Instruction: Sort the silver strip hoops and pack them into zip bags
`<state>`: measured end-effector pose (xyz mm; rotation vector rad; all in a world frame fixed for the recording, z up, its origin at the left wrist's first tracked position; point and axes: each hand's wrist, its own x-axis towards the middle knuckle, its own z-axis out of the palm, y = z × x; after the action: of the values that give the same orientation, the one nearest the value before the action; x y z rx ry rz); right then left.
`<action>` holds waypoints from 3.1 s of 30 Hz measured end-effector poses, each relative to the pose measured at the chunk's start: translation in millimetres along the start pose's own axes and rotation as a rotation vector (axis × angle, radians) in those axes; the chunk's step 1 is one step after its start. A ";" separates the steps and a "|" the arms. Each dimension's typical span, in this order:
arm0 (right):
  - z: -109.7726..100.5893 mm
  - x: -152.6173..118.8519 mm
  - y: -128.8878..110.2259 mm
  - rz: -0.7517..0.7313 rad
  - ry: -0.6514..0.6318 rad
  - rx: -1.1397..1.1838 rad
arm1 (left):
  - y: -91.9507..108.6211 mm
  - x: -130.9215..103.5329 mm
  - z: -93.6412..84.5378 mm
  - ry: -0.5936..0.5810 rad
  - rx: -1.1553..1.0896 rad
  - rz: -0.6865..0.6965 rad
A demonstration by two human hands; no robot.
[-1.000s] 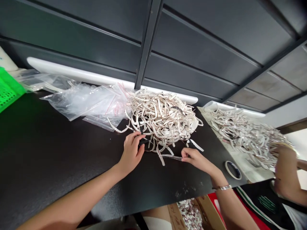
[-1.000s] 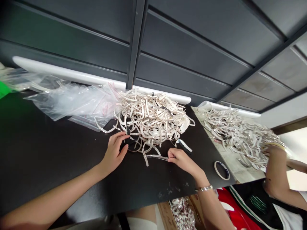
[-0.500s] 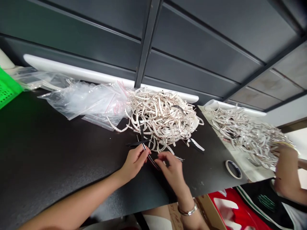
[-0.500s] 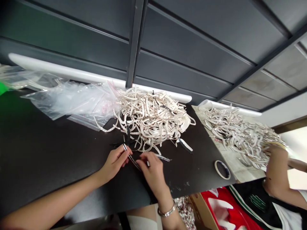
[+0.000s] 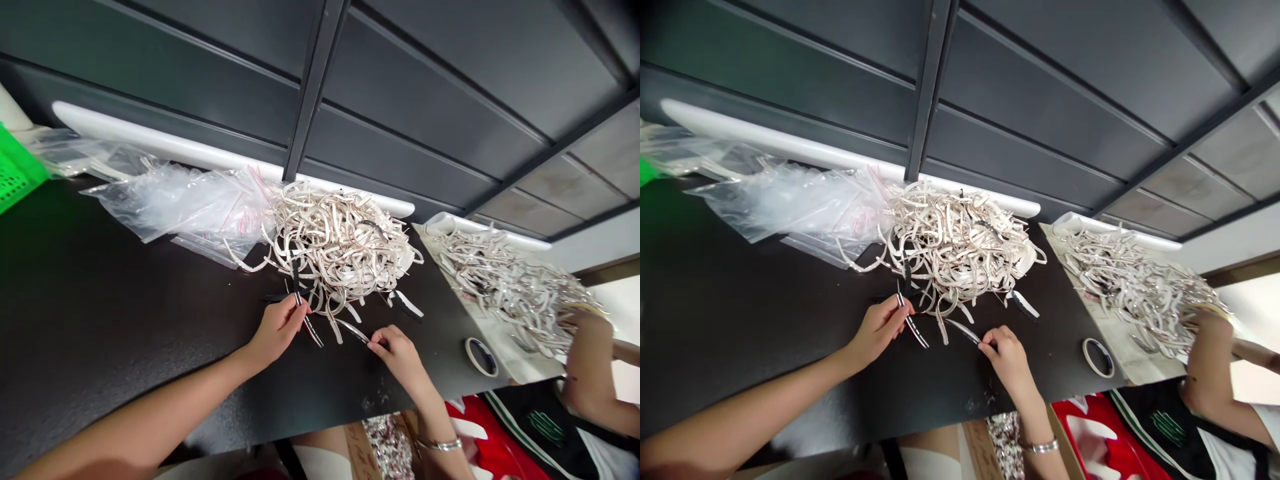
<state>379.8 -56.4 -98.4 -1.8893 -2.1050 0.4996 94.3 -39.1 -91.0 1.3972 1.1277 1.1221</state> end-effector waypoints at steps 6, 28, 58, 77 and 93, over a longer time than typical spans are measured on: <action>-2.2 -41.0 14.6 0.002 0.002 0.037 | -0.8 0.9 0.3 -0.011 0.043 0.015; -1.6 -67.5 7.4 0.083 0.037 0.029 | 0.5 1.4 1.5 -0.035 0.034 -0.027; 42.0 -7.5 -145.1 -0.174 0.068 0.497 | 0.8 -4.9 15.1 -0.125 -0.621 -0.298; -3.3 80.0 43.9 0.059 0.330 -0.194 | -5.4 7.5 6.1 -0.046 -0.581 -0.359; -47.9 44.1 -44.3 0.118 0.263 1.029 | -7.6 9.6 7.0 -0.052 -0.585 -0.374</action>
<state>354.9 -13.1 -37.5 -1.3390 -1.1691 1.0336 102.0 -29.9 -98.5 0.7223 0.8773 1.0221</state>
